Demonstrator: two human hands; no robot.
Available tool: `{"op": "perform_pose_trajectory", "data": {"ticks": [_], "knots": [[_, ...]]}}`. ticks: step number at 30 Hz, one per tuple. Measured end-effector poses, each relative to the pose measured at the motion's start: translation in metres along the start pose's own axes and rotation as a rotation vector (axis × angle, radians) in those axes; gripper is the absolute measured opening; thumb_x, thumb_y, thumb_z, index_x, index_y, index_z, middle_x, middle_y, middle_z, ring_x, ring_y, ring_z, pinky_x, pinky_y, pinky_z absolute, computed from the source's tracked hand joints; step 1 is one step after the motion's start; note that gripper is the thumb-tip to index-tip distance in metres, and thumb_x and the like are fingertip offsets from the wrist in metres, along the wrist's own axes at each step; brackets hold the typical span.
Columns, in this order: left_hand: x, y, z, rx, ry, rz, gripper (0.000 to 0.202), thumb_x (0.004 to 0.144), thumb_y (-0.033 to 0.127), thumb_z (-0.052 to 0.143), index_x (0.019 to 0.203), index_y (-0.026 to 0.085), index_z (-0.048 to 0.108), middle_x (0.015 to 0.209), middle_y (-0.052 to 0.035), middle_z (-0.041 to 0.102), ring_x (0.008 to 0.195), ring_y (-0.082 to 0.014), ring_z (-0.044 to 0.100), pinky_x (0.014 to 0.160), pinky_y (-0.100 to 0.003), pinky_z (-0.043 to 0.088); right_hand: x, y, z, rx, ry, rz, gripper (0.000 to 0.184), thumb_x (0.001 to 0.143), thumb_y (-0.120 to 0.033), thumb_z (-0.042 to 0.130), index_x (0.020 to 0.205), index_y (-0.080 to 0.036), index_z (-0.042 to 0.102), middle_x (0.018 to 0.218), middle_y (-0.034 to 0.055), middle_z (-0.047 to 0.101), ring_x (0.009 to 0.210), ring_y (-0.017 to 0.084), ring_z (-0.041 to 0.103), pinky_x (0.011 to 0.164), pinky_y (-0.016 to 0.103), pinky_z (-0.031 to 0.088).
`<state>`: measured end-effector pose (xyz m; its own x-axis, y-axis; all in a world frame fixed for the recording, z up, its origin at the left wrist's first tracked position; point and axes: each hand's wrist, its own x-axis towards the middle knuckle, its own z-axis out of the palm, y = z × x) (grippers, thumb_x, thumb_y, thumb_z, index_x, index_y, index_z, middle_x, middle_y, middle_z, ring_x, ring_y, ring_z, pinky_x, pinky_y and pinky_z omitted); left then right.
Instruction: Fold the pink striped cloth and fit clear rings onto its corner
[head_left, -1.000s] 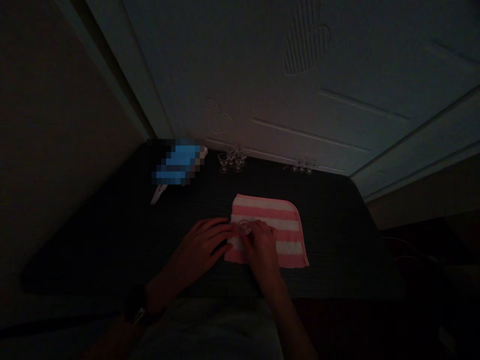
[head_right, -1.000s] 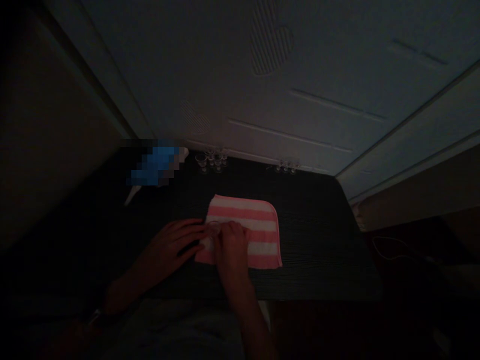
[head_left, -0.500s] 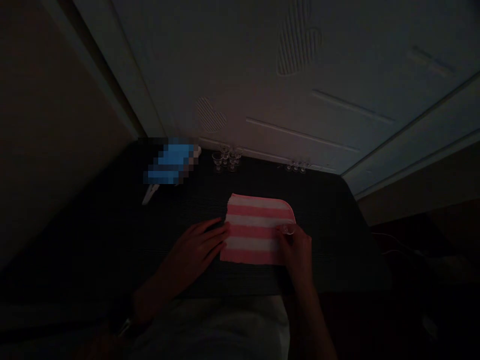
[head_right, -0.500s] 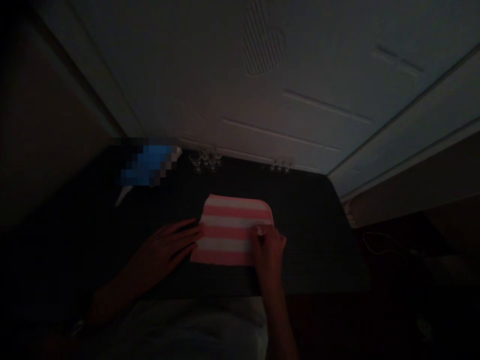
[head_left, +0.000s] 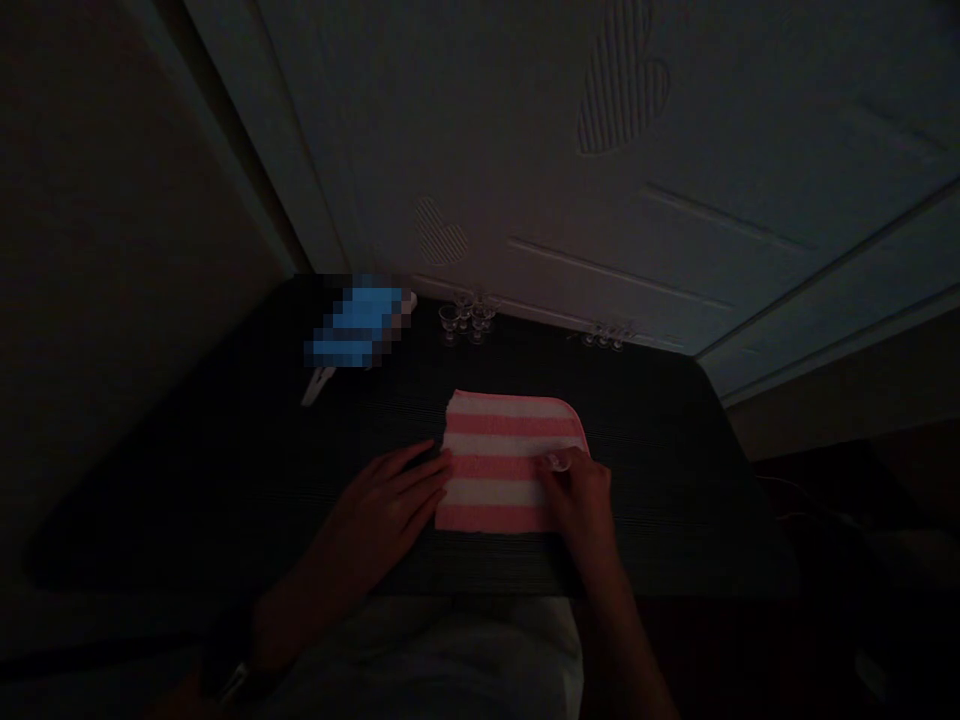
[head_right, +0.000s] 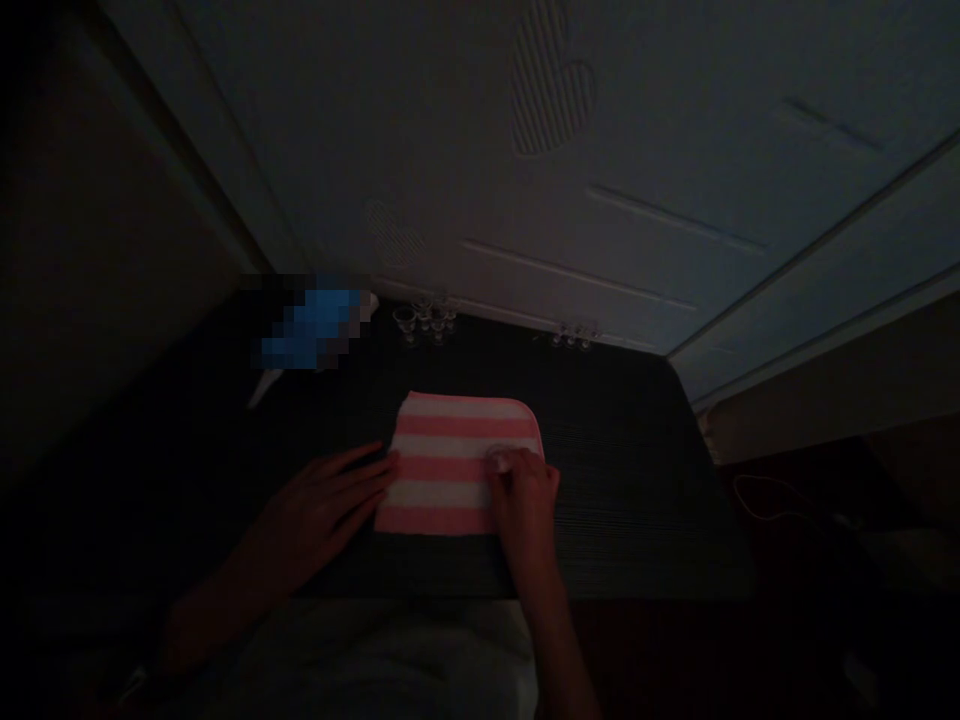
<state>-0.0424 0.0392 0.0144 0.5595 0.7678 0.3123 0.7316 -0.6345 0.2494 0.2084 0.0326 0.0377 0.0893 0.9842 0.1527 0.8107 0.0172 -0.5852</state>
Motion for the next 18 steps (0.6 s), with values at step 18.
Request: {"op": "perform_pose_trajectory", "data": {"ticks": [18], "knots": [[0.002,0.009,0.001,-0.115,0.037,-0.099,0.033,0.084,0.024,0.047,0.116,0.022,0.055,0.120,-0.0047,0.058,0.119,-0.0237,0.044,0.093,-0.045,0.042,0.014,-0.072,0.046,0.037,-0.134,-0.157,0.013,0.081,-0.016,0.049,0.081,-0.017,0.062,0.084,0.0061,0.064,0.086,0.019,0.055,0.079,0.032,0.036]]}}
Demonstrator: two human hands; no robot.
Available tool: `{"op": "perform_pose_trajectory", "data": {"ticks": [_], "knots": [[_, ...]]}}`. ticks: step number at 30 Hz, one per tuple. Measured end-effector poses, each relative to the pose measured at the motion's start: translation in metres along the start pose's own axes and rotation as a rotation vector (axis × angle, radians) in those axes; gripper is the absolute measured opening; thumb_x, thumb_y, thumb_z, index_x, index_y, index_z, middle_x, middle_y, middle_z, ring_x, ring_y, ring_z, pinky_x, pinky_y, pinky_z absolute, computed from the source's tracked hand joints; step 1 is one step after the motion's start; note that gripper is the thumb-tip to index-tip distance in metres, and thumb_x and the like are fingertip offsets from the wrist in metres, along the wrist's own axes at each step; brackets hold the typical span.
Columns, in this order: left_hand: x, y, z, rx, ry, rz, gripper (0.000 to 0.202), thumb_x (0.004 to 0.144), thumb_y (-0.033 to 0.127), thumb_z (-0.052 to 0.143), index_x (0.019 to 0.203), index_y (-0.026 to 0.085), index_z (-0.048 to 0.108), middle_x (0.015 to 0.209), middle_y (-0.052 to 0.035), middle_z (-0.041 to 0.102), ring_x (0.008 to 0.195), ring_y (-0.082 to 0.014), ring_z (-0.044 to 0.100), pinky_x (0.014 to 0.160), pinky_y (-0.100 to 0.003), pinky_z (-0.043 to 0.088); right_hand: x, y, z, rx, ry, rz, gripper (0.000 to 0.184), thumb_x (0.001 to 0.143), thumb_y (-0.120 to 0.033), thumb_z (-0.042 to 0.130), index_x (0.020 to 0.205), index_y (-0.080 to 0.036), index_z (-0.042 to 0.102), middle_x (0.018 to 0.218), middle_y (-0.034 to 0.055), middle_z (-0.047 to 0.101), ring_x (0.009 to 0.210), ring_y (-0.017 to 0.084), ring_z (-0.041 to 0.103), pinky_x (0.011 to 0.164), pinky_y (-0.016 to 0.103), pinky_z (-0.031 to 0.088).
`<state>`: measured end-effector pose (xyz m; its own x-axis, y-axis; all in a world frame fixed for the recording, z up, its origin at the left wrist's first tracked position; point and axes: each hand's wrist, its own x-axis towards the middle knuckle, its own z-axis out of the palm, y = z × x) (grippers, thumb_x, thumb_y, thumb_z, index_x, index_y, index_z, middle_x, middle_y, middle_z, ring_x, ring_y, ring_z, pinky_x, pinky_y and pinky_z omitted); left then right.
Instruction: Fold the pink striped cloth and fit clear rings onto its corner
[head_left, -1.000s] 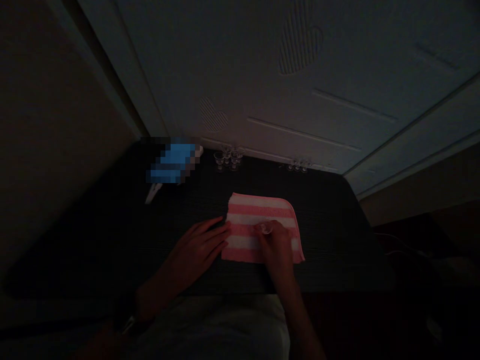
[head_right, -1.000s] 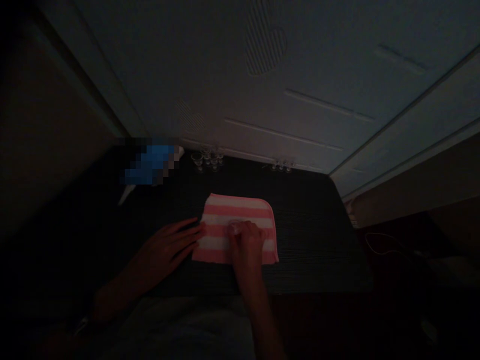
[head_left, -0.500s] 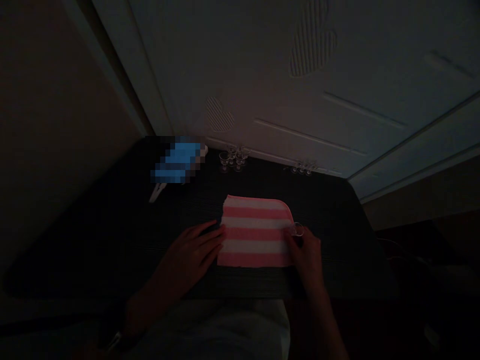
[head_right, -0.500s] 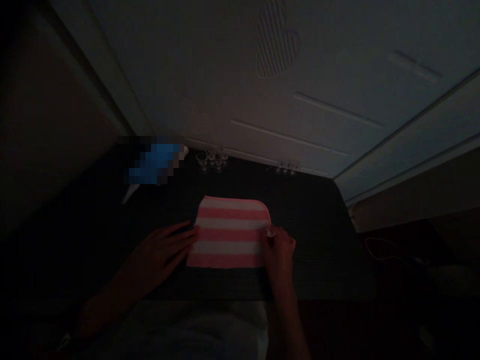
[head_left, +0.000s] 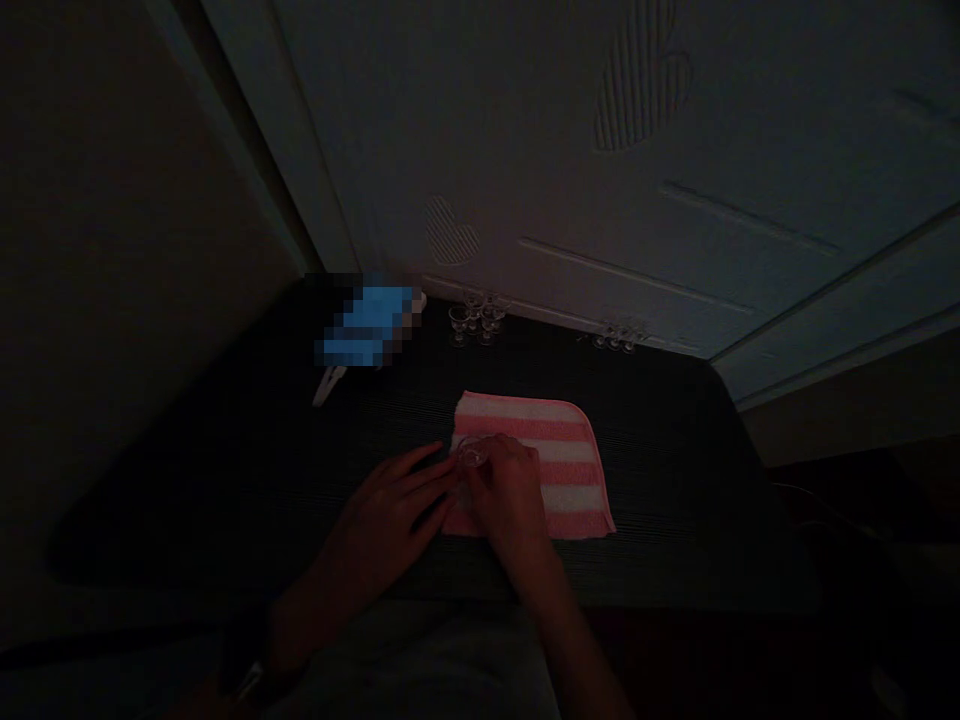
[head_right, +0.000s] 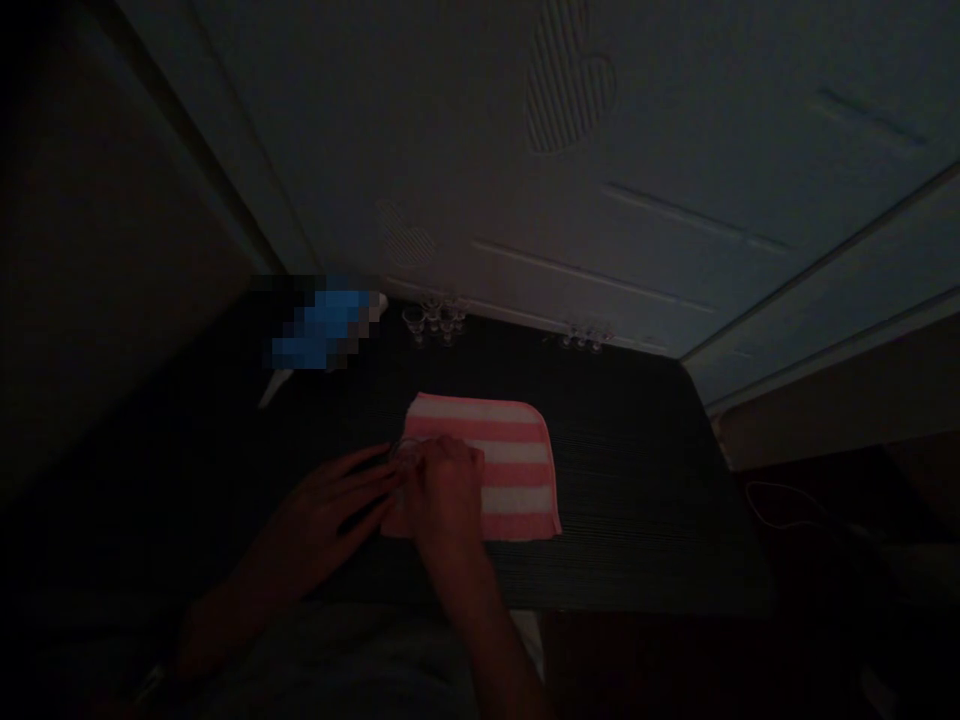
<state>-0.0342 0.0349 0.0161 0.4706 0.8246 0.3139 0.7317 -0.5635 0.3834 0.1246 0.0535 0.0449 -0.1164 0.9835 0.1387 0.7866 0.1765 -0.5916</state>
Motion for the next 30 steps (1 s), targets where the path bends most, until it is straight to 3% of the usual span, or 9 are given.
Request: {"op": "perform_pose_trajectory", "data": {"ticks": [5,9,13,16,21,27,30], "knots": [[0.001,0.002,0.002,-0.009,0.042,-0.024,0.031,0.083,0.023,0.048,0.113,0.023,0.057,0.118,-0.0033,0.059,0.118,-0.0239,0.045,0.093,-0.046,0.041,-0.006,0.012,-0.005,0.002,-0.005,0.018,0.012,0.082,-0.019,0.049,0.079,-0.017,0.061,0.080,0.0049,0.063,0.081,0.018,0.056,0.077,0.030,0.036],[0.000,0.003,0.002,-0.008,0.040,-0.025,0.031,0.084,0.025,0.048,0.113,0.024,0.057,0.119,-0.0018,0.059,0.118,-0.0234,0.044,0.094,-0.045,0.040,-0.021,0.046,-0.031,0.040,0.044,0.086,0.014,0.083,-0.022,0.047,0.079,-0.018,0.060,0.080,0.0033,0.064,0.077,0.016,0.057,0.070,0.027,0.038],[0.000,0.003,0.001,-0.007,0.035,-0.023,0.031,0.084,0.026,0.048,0.113,0.025,0.057,0.119,-0.0014,0.059,0.118,-0.0228,0.044,0.094,-0.045,0.040,-0.036,0.090,-0.062,0.031,0.175,0.269,0.018,0.082,-0.031,0.048,0.082,-0.017,0.059,0.078,0.0044,0.063,0.068,0.016,0.056,0.062,0.026,0.039],[0.000,0.002,0.001,0.000,0.020,-0.034,0.031,0.084,0.027,0.048,0.114,0.026,0.056,0.120,-0.0008,0.058,0.119,-0.0224,0.044,0.095,-0.044,0.039,-0.041,0.105,-0.074,0.018,0.190,0.308,0.019,0.081,-0.034,0.048,0.081,-0.018,0.058,0.074,0.0029,0.061,0.065,0.015,0.055,0.059,0.026,0.039],[-0.003,0.000,0.000,0.030,-0.043,0.004,0.037,0.084,0.031,0.048,0.121,0.024,0.050,0.128,-0.0030,0.051,0.123,-0.0244,0.038,0.097,-0.046,0.037,-0.041,0.097,-0.071,0.029,0.201,0.300,0.017,0.082,-0.034,0.048,0.081,-0.019,0.057,0.076,0.0019,0.059,0.067,0.015,0.054,0.061,0.026,0.038],[-0.007,0.001,-0.005,-0.025,-0.075,0.043,0.052,0.080,0.038,0.054,0.129,0.023,0.040,0.134,-0.0071,0.044,0.128,-0.0267,0.030,0.099,-0.048,0.034,-0.054,0.081,-0.061,0.259,0.174,0.282,0.015,0.082,-0.032,0.050,0.075,-0.019,0.053,0.075,0.0009,0.056,0.068,0.014,0.053,0.063,0.024,0.040],[-0.007,0.002,-0.006,-0.075,-0.064,0.088,0.048,0.080,0.033,0.056,0.125,0.024,0.044,0.132,-0.0074,0.045,0.127,-0.0272,0.030,0.099,-0.048,0.034,-0.060,0.070,-0.056,0.354,0.127,0.259,0.012,0.083,-0.029,0.049,0.078,-0.020,0.055,0.079,0.0013,0.059,0.074,0.014,0.055,0.068,0.024,0.041]]}}
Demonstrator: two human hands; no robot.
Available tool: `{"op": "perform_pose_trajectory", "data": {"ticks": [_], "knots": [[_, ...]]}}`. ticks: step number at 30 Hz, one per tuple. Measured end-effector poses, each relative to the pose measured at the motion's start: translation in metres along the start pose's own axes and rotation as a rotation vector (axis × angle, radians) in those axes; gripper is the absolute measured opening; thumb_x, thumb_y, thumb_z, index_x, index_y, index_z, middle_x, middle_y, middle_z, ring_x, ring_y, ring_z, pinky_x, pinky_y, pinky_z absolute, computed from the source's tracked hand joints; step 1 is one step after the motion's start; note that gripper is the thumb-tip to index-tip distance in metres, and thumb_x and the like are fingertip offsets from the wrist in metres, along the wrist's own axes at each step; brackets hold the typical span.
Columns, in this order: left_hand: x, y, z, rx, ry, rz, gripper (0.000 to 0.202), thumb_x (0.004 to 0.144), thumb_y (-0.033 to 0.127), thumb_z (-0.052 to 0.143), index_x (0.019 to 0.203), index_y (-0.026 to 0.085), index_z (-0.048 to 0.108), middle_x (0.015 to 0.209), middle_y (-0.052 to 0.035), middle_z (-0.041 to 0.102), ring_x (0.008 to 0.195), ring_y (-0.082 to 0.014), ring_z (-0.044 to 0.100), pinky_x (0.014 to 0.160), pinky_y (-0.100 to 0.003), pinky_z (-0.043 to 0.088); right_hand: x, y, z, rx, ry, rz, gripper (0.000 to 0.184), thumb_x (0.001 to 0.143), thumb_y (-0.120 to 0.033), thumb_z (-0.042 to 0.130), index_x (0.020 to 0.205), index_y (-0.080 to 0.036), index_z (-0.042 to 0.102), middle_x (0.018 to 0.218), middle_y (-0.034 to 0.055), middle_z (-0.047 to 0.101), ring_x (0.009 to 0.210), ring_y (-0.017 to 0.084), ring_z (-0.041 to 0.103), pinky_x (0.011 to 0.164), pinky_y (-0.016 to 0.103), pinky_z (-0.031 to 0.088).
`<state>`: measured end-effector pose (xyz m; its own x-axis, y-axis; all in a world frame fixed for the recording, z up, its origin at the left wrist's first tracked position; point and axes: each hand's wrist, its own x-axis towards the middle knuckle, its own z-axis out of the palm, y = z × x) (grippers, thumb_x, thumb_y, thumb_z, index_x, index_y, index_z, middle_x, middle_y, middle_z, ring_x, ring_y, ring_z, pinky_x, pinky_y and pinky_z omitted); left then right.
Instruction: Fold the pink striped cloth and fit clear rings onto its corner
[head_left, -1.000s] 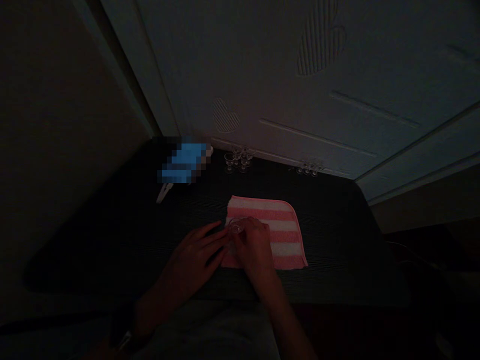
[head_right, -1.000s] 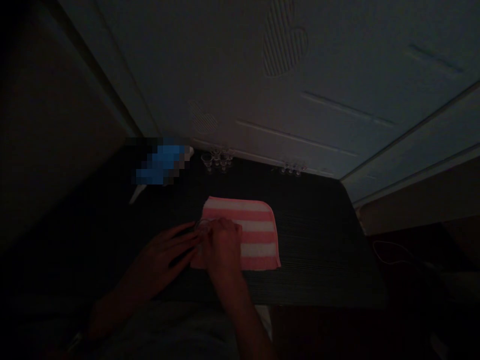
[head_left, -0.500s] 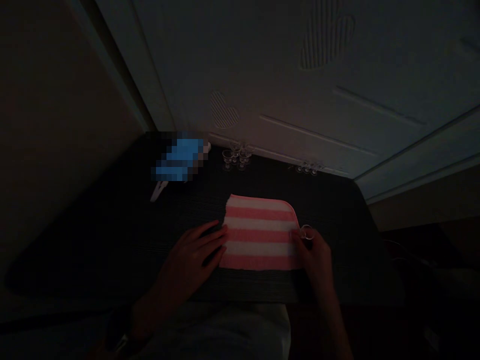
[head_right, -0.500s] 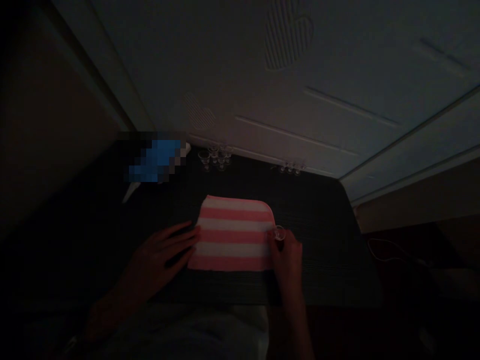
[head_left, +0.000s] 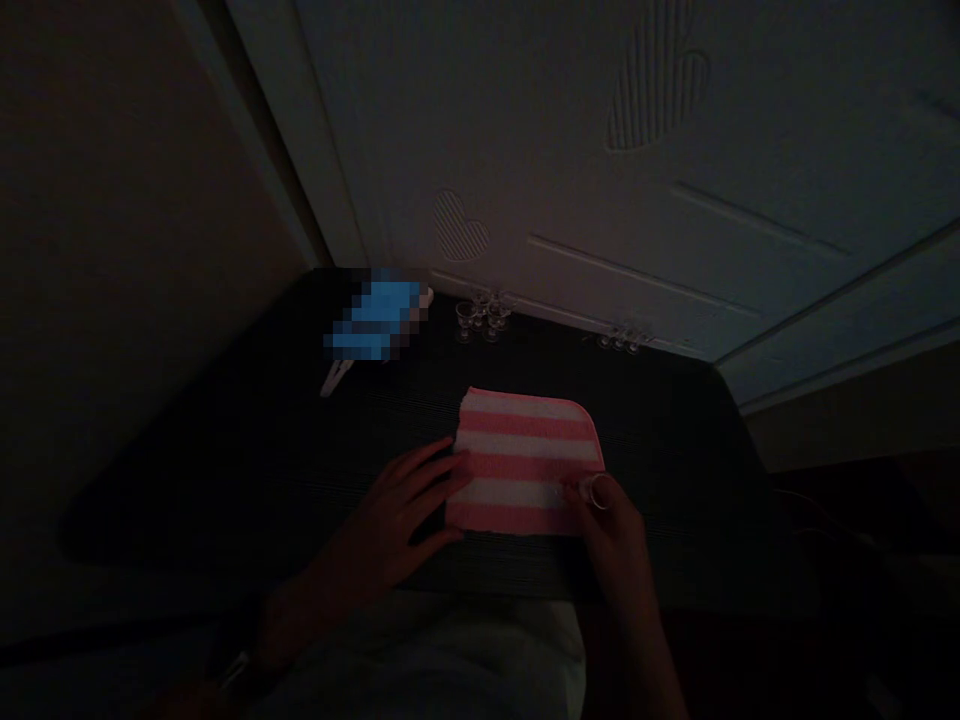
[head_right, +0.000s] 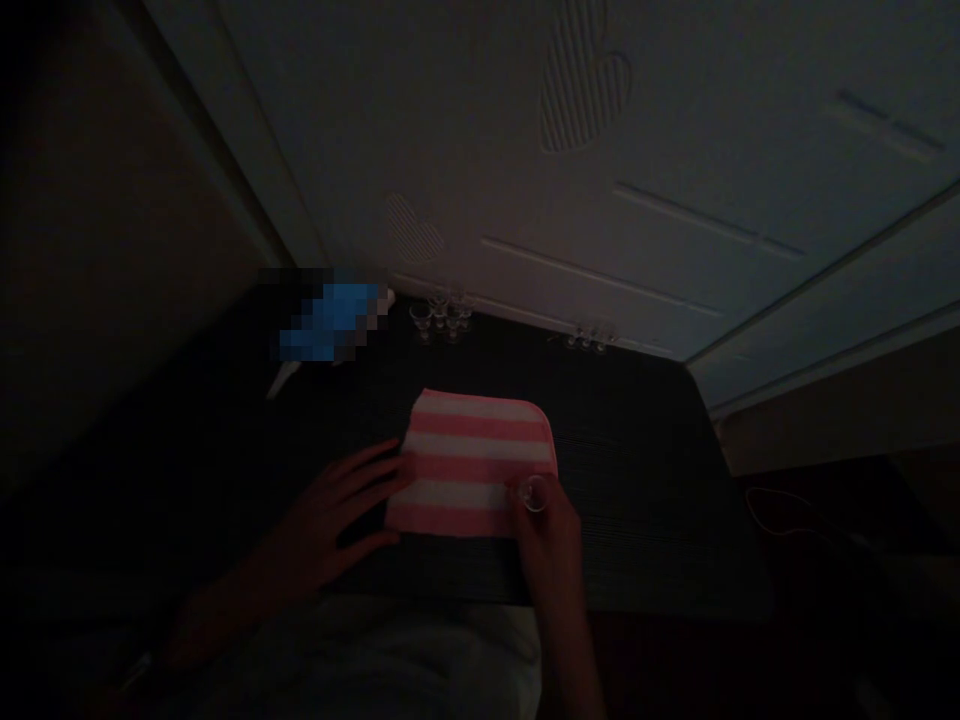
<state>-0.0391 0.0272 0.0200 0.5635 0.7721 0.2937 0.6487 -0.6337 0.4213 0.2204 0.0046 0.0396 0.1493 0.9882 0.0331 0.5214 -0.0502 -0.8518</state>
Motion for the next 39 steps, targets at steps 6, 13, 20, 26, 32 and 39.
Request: {"op": "perform_pose_trajectory", "data": {"ticks": [6,13,20,26,32,39], "knots": [[0.001,0.003,-0.003,-0.079,0.014,0.017,0.012,0.082,0.026,0.053,0.090,0.020,0.061,0.109,-0.0050,0.058,0.114,-0.0221,0.043,0.096,-0.041,0.037,-0.008,-0.024,0.034,-0.020,-0.155,-0.071,0.008,0.081,-0.021,0.051,0.080,-0.020,0.059,0.084,0.0016,0.062,0.080,0.016,0.056,0.070,0.025,0.041],[0.001,0.002,-0.006,-0.079,0.024,0.026,0.010,0.082,0.024,0.053,0.087,0.024,0.062,0.093,-0.0008,0.061,0.097,-0.0182,0.050,0.092,-0.039,0.037,-0.010,-0.050,0.066,-0.101,-0.245,-0.165,0.011,0.080,-0.015,0.051,0.080,-0.020,0.060,0.081,-0.0001,0.064,0.077,0.015,0.055,0.071,0.025,0.040],[0.000,0.000,-0.002,-0.041,0.024,-0.036,0.009,0.080,0.029,0.055,0.084,0.021,0.059,0.098,-0.0033,0.058,0.100,-0.0202,0.049,0.088,-0.038,0.039,-0.018,-0.049,0.073,-0.254,-0.220,-0.198,0.013,0.082,-0.014,0.049,0.084,-0.019,0.061,0.084,0.0034,0.063,0.081,0.018,0.054,0.075,0.029,0.038],[-0.001,0.001,0.001,-0.037,0.003,-0.075,0.007,0.079,0.023,0.057,0.084,0.019,0.056,0.103,-0.0051,0.055,0.105,-0.0218,0.046,0.090,-0.040,0.038,-0.020,-0.034,0.050,-0.300,-0.206,-0.170,0.013,0.085,-0.018,0.046,0.083,-0.019,0.059,0.082,0.0031,0.061,0.081,0.018,0.053,0.074,0.029,0.037],[0.001,0.003,-0.001,-0.081,0.003,-0.087,0.005,0.079,0.025,0.056,0.081,0.020,0.055,0.099,-0.0035,0.056,0.104,-0.0211,0.047,0.089,-0.039,0.037,-0.021,0.003,0.002,-0.281,-0.091,-0.035,0.011,0.085,-0.025,0.048,0.084,-0.020,0.058,0.084,0.0023,0.060,0.079,0.016,0.055,0.072,0.028,0.038],[0.002,-0.002,0.000,-0.125,-0.003,-0.089,0.005,0.078,0.025,0.058,0.078,0.020,0.056,0.098,-0.0028,0.057,0.105,-0.0210,0.047,0.088,-0.038,0.037,-0.025,0.024,-0.027,-0.217,0.066,0.087,0.017,0.083,-0.035,0.051,0.085,-0.020,0.058,0.085,0.0030,0.061,0.079,0.017,0.056,0.070,0.026,0.040]]}}
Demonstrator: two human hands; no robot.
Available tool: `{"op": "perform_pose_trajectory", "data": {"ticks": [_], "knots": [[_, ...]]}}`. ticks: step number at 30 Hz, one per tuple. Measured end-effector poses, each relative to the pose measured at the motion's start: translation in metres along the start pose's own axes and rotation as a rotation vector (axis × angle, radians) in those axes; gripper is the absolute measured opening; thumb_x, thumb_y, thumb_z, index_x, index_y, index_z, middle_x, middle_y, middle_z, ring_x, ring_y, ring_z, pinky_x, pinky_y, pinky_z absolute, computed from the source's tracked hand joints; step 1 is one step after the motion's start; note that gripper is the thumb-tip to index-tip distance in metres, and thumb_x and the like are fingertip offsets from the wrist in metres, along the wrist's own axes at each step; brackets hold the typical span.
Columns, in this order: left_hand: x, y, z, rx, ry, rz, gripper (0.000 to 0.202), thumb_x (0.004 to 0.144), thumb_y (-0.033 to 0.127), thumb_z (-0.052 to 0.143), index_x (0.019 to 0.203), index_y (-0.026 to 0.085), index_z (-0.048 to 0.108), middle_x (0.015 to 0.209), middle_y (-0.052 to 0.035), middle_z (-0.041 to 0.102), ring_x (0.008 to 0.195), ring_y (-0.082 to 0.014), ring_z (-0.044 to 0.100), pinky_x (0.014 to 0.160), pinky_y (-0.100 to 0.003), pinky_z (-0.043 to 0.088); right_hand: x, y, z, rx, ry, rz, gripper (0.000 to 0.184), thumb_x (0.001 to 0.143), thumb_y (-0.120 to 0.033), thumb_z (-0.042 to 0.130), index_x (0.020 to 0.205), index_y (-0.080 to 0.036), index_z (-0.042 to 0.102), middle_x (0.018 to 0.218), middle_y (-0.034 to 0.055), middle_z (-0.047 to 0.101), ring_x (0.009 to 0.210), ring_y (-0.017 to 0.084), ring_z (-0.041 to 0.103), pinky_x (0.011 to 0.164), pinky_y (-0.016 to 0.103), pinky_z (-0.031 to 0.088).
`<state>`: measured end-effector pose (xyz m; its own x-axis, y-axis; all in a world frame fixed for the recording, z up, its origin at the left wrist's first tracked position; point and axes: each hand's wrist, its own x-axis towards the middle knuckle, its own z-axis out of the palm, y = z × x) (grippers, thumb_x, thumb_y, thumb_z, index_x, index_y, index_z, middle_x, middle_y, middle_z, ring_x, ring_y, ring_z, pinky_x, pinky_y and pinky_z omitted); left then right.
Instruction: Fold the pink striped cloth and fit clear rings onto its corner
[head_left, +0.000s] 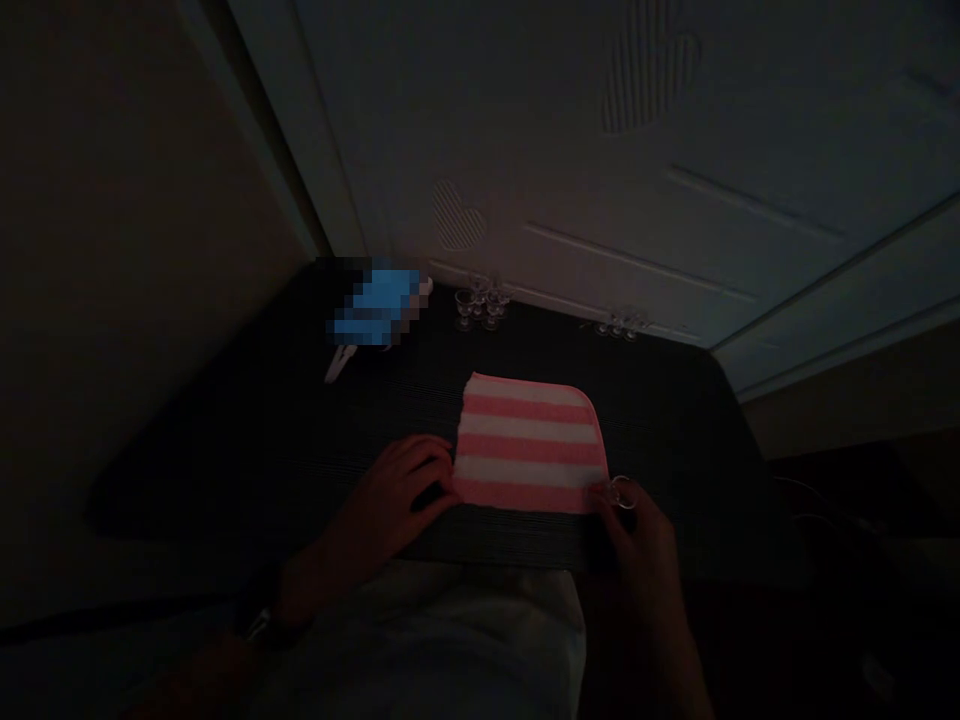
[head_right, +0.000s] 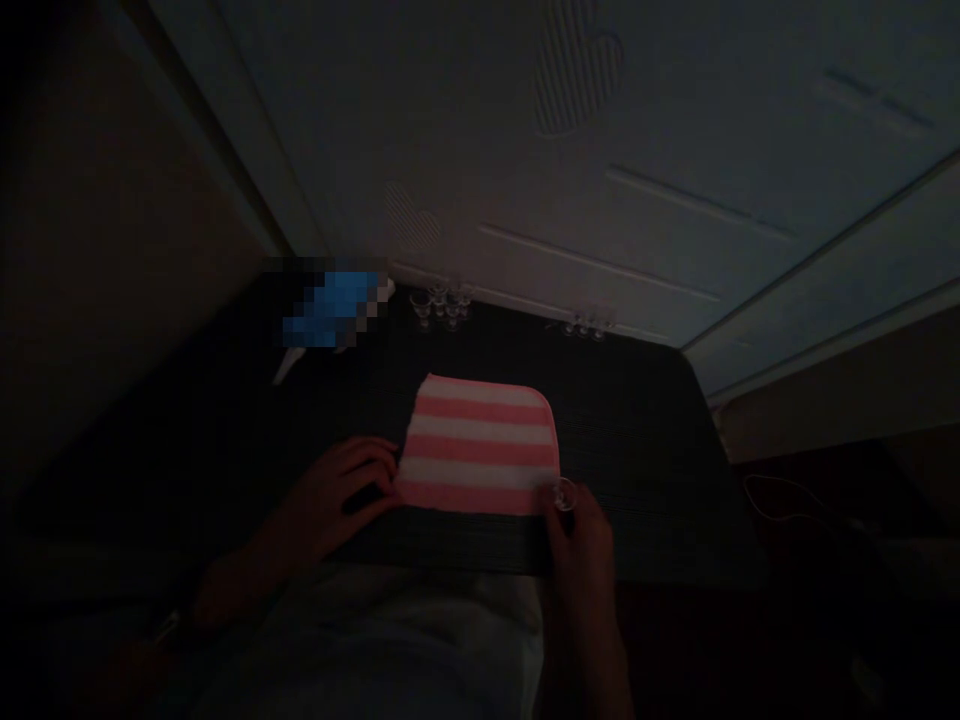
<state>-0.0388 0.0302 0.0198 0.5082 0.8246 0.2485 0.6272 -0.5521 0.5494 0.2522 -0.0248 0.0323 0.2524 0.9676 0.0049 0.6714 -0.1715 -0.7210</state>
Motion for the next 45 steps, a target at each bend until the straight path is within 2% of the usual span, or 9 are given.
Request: {"op": "perform_pose_trajectory", "data": {"ticks": [6,12,17,22,26,31,37,41,45], "knots": [[-0.001,0.000,-0.001,-0.083,0.012,0.005,0.006,0.076,0.024,0.059,0.079,0.020,0.055,0.096,-0.0034,0.057,0.103,-0.0209,0.047,0.088,-0.038,0.038,0.000,-0.012,0.009,0.070,-0.014,-0.062,0.017,0.085,-0.032,0.047,0.085,-0.020,0.059,0.085,0.0036,0.061,0.079,0.016,0.057,0.070,0.026,0.042],[0.005,0.013,-0.016,-0.370,0.192,-0.130,0.013,0.079,0.018,0.054,0.068,0.017,0.047,0.084,-0.0037,0.054,0.090,-0.0176,0.052,0.078,-0.031,0.041,0.006,-0.020,0.030,0.056,-0.038,-0.150,0.015,0.084,-0.029,0.047,0.087,-0.020,0.059,0.088,0.0041,0.062,0.079,0.017,0.057,0.071,0.027,0.042],[0.020,0.021,-0.029,-0.676,0.325,-0.129,0.011,0.080,0.016,0.053,0.072,0.018,0.045,0.079,-0.0017,0.051,0.087,-0.0164,0.053,0.078,-0.029,0.042,0.009,-0.024,0.042,0.069,-0.019,-0.165,0.015,0.083,-0.030,0.048,0.088,-0.020,0.058,0.088,0.0041,0.062,0.080,0.018,0.057,0.073,0.029,0.042],[0.032,0.009,-0.024,-0.561,0.236,-0.223,0.005,0.078,0.021,0.055,0.078,0.017,0.052,0.085,-0.0030,0.055,0.084,-0.0160,0.053,0.079,-0.029,0.041,0.018,-0.029,0.048,0.075,-0.027,-0.192,0.016,0.083,-0.031,0.048,0.088,-0.020,0.058,0.089,0.0044,0.063,0.081,0.018,0.058,0.075,0.029,0.041],[0.050,-0.004,-0.025,-0.628,0.291,-0.257,0.011,0.079,0.026,0.054,0.073,0.017,0.050,0.078,0.0001,0.054,0.077,-0.0134,0.052,0.073,-0.025,0.041,0.030,-0.035,0.054,0.100,-0.054,-0.218,0.016,0.083,-0.030,0.048,0.088,-0.020,0.059,0.092,0.0045,0.064,0.084,0.018,0.058,0.075,0.029,0.042],[0.083,-0.016,-0.032,-0.534,0.374,-0.235,0.011,0.079,0.025,0.052,0.071,0.018,0.048,0.070,0.0031,0.049,0.070,-0.0111,0.049,0.066,-0.022,0.040,0.048,-0.045,0.057,0.087,-0.118,-0.251,0.016,0.083,-0.029,0.047,0.085,-0.019,0.059,0.089,0.0046,0.064,0.081,0.018,0.059,0.072,0.028,0.043],[0.113,-0.030,-0.025,-0.371,0.289,-0.176,0.010,0.078,0.022,0.047,0.070,0.017,0.049,0.066,0.0030,0.049,0.066,-0.0121,0.050,0.062,-0.023,0.039,0.082,-0.064,0.056,0.204,-0.212,-0.322,0.016,0.081,-0.029,0.048,0.076,-0.019,0.059,0.077,0.0031,0.063,0.070,0.016,0.059,0.062,0.025,0.045],[0.122,-0.038,-0.017,-0.317,0.242,-0.150,0.009,0.076,0.023,0.050,0.070,0.017,0.052,0.068,0.0013,0.053,0.066,-0.0132,0.051,0.061,-0.024,0.039,0.114,-0.078,0.063,0.221,-0.207,-0.389,0.014,0.080,-0.028,0.049,0.078,-0.019,0.059,0.081,0.0028,0.063,0.072,0.016,0.058,0.063,0.025,0.044],[0.120,-0.045,-0.013,-0.324,0.254,-0.193,0.009,0.076,0.025,0.051,0.070,0.017,0.051,0.067,0.0015,0.052,0.064,-0.0130,0.050,0.058,-0.023,0.039,0.133,-0.079,0.074,0.207,-0.272,-0.453,0.016,0.081,-0.026,0.046,0.072,-0.018,0.057,0.073,0.0010,0.060,0.069,0.014,0.055,0.063,0.024,0.042]]}}
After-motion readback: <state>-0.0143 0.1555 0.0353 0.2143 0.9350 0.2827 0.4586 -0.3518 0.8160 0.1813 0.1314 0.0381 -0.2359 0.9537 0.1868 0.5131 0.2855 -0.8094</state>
